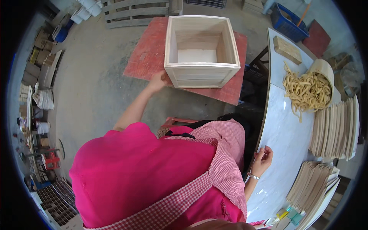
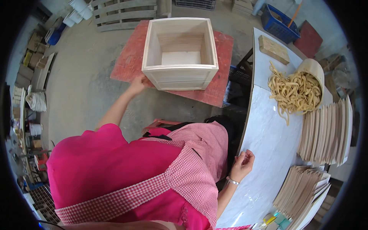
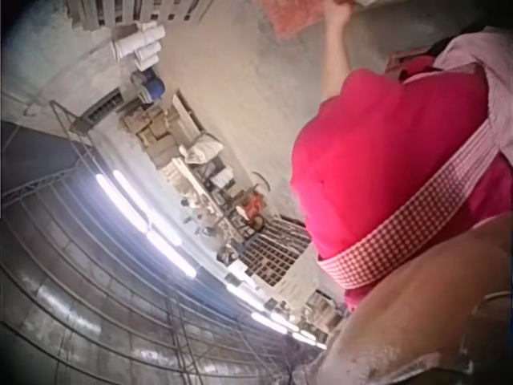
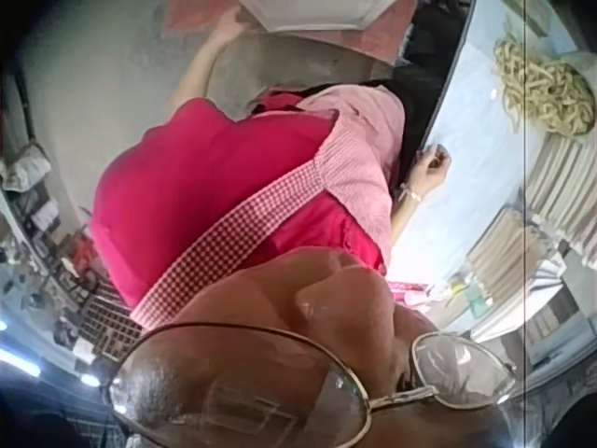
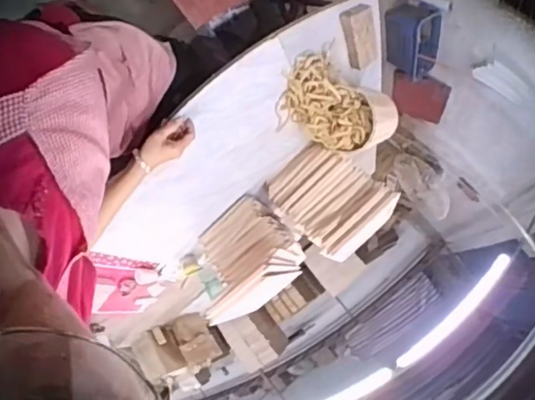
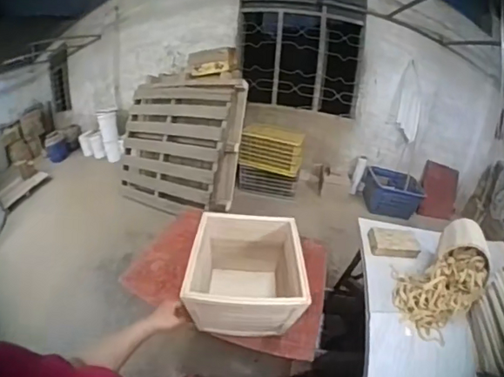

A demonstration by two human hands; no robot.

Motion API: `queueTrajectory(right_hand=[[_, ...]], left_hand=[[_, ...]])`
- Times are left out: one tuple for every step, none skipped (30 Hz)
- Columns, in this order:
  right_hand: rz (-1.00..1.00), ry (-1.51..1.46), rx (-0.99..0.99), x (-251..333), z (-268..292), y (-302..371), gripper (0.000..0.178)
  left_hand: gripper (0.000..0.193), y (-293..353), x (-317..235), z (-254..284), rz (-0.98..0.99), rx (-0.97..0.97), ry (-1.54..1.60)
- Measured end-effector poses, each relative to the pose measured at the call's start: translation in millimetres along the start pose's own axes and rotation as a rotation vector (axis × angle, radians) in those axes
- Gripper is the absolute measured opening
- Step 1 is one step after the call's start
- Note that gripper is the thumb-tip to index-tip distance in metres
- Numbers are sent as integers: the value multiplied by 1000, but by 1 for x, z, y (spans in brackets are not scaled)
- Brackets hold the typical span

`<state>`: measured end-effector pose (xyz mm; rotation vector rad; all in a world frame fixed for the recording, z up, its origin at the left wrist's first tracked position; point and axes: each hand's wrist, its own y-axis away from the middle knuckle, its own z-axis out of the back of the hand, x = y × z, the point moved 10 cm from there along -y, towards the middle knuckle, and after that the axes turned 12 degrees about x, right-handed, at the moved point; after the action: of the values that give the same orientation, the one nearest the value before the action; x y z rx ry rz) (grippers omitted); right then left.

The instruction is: Applying wood glue to wooden panels and assembling them into small boxes.

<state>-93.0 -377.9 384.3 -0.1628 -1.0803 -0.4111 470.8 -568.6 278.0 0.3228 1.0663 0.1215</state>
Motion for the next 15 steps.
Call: queueTrajectory(right_hand=[[28, 20, -7, 4, 2, -1, 19], [57, 38, -15, 7, 4, -2, 20], [81, 53, -22, 8, 6, -1, 20], [84, 50, -8, 3, 7, 1, 20], [89, 79, -23, -4, 11, 1, 20], [95, 109, -39, -11, 16, 0, 21], [98, 133, -55, -17, 19, -1, 21], [109, 125, -31, -19, 17, -2, 21], [101, 121, -8, -24, 17, -3, 21], [96, 122, 16, -25, 18, -5, 21], [92, 126, 45, -27, 19, -6, 21], [100, 126, 60, -30, 19, -8, 21], [117, 157, 62, -31, 19, -12, 21], [135, 190, 69, -32, 18, -17, 21], [146, 222, 75, -34, 15, -19, 21]], left_hand=[[60, 1, 20, 0, 193, 149, 315], [62, -7, 29, 11, 164, 119, 660], [64, -14, 37, 23, 128, 84, 999], [67, -13, 13, 27, 223, 94, 945], [70, -10, -24, 30, 314, 95, 891], [71, -12, -51, 31, 297, 134, 712], [72, -17, -71, 30, 283, 170, 526], [69, -36, -63, 24, 293, 212, 577], [66, -58, -55, 16, 301, 262, 628], [62, -65, -57, 19, 348, 225, 619], [59, -61, -53, 23, 399, 187, 612], [59, -55, -45, 24, 402, 171, 620], [58, -51, -38, 30, 322, 119, 646], [57, -44, -29, 38, 244, 62, 672], [56, -29, -28, 46, 172, 8, 690]])
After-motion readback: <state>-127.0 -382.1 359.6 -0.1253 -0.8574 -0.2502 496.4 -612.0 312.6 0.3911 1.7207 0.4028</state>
